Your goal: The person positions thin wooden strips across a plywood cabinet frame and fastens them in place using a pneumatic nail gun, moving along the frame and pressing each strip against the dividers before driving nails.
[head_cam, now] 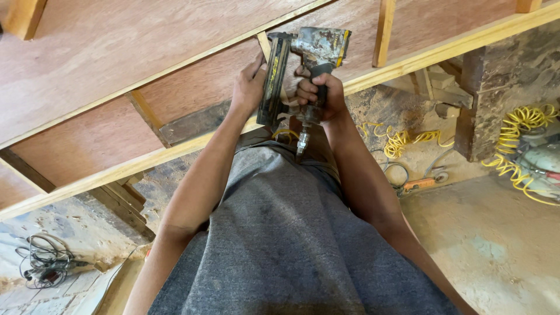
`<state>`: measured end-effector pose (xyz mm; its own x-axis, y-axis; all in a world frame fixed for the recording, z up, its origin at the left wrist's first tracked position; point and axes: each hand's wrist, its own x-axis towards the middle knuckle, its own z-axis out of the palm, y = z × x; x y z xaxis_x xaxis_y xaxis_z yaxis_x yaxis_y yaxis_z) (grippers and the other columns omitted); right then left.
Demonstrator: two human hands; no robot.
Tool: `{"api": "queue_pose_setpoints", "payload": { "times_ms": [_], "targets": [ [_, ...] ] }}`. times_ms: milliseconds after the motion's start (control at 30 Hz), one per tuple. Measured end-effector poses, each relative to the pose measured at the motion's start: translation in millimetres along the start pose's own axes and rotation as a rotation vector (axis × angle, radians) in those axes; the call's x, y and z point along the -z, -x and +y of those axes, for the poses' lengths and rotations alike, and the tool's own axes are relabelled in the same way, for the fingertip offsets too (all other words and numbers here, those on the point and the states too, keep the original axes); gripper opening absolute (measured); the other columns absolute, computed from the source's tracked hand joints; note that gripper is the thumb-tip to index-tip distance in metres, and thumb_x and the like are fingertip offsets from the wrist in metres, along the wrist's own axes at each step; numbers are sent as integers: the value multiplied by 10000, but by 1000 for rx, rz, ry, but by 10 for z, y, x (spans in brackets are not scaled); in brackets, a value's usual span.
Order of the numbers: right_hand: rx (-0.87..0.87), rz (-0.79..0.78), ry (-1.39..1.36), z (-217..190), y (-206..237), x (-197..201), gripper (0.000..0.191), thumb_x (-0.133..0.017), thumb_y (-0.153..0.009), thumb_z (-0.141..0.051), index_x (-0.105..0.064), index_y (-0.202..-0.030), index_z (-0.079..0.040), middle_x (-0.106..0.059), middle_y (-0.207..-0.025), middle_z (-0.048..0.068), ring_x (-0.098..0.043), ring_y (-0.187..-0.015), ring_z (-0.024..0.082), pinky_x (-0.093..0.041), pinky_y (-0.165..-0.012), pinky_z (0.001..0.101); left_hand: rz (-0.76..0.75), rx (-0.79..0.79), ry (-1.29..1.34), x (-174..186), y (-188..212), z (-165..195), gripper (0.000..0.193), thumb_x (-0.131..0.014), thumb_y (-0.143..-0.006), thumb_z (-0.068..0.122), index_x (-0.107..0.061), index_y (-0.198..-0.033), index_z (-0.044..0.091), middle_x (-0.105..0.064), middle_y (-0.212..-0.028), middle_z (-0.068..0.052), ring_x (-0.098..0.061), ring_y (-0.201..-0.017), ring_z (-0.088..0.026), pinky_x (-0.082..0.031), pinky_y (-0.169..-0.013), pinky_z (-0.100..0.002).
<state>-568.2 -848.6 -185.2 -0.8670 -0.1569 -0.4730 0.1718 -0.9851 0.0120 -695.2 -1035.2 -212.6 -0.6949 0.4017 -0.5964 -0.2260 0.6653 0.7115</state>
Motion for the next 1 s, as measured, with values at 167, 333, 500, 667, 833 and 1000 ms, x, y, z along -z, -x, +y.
{"api": "queue_pose_setpoints", "payload": {
  "times_ms": [167,333,500,667,833,1000],
  "targets": [
    [9,85,453,-209,275,-379,460,-587,-837,-168,-598,-1264,3,-495,-672,-15,-524,-611,137,-542,-692,375,40,-222,-186,18,85,-147,489,-524,-1032,282,-555,-1478,84,-705,-1207,-224,-681,-1103,-340,-520,-959,-414],
    [-111,165,1441,-470,318,-1046,397,-661,-821,-147,-591,-1169,29,-632,-710,102,-628,-630,216,-550,-626,414,23,-152,237,-48,463,-252,559,-522,-1079,473,-643,-1388,23,-743,-1261,-159,-714,-1195,-314,-553,-1037,-426],
    [-441,213,2612,-202,-70,-1443,519,-744,-809,-240,-590,-1264,-44,-689,-919,208,-681,-881,397,-549,-731,524,-479,267,1298,179,620,-59,876,-281,-948,733,-626,-1314,16,-746,-1173,-141,-708,-1063,-273,-534,-953,-437],
    [-492,15,2839,-40,-185,-1537,670,-628,-804,-31,-480,-1457,7,-726,-908,229,-754,-781,351,-616,-657,486,-344,282,1230,322,687,157,591,-526,-946,502,-579,-1353,76,-726,-1153,-70,-708,-1033,-210,-576,-943,-445],
    [-417,15,2890,-23,-236,-1560,721,-686,-814,-109,-467,-1490,11,-739,-824,230,-746,-727,353,-599,-643,494,-251,218,1225,276,662,163,493,-671,-960,350,-620,-1266,-33,-707,-1052,-121,-728,-913,-206,-624,-838,-380],
    [-406,1,2872,-45,-283,-1593,798,-842,-786,-400,-531,-1369,48,-729,-838,237,-730,-769,371,-592,-680,490,-227,189,1286,298,602,191,516,-691,-939,340,-620,-1238,-75,-720,-1044,-143,-737,-908,-205,-632,-845,-375]
  ]
}}
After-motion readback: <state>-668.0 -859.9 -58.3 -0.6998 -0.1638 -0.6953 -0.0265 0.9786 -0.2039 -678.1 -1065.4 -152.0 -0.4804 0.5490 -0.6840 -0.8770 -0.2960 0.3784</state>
